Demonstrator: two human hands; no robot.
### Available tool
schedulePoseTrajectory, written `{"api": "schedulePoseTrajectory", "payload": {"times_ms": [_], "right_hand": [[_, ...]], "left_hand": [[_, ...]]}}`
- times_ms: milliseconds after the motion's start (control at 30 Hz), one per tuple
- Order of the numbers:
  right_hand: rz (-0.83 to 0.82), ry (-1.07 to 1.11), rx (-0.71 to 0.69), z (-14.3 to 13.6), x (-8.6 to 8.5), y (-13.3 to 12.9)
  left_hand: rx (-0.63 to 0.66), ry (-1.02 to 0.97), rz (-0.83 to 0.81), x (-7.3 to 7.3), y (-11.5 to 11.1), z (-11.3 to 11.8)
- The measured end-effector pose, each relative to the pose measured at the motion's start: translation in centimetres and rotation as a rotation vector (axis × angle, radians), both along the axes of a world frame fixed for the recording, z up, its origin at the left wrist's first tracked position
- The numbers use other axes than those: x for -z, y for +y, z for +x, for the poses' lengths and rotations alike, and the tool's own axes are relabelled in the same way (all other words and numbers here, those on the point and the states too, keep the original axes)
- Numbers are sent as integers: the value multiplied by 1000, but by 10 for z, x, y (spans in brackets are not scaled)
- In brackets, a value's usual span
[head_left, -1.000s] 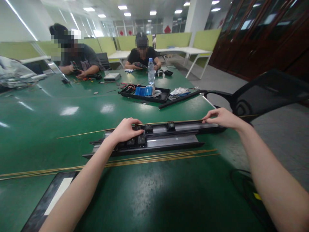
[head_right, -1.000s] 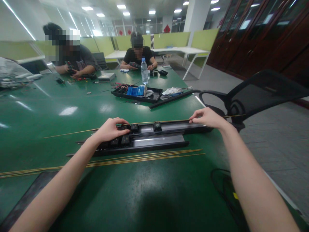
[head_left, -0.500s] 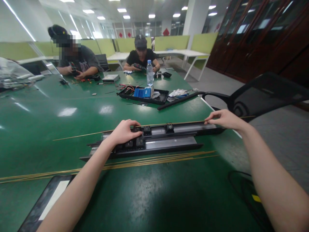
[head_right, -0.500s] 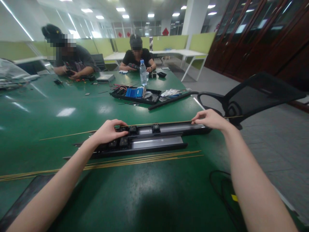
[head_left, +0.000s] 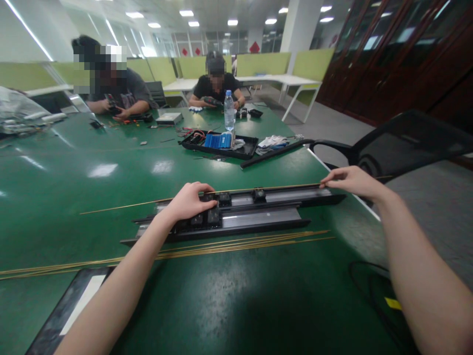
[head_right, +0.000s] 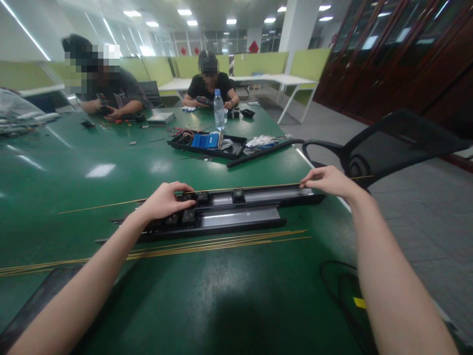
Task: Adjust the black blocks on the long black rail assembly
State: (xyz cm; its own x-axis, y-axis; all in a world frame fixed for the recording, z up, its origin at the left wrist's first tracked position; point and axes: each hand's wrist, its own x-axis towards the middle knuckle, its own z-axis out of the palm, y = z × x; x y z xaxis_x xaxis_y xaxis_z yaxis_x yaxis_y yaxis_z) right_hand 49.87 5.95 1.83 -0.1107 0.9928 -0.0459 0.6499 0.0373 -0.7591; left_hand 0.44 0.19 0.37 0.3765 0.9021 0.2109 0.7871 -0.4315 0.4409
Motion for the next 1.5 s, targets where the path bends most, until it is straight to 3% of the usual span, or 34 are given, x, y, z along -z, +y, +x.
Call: {"api": "schedulePoseTrajectory", "payload": {"times_ms": [400, 500, 667, 833, 900, 1133, 1500], "right_hand": [[129, -150, 11, -2, 0, 3], [218, -181, -66, -24, 2, 5], [362, -137, -266, -85, 13, -3], [497, -103, -324, -133, 25, -18], [543, -89, -285, -143, 30, -21], [611, -20, -208, -157, 41, -25], [585, -13, -184, -161, 41, -29]], "left_hand": [[5, 3, 4, 1, 1, -1], [7, -5, 7, 2, 2, -1], [10, -7, 4, 1, 1, -1], [2, -5, -8, 1, 1, 0], [-3, -2, -12, 0, 1, 0], [1, 0, -7, -1, 0, 1], [1, 0, -15, 0, 2, 0]]}}
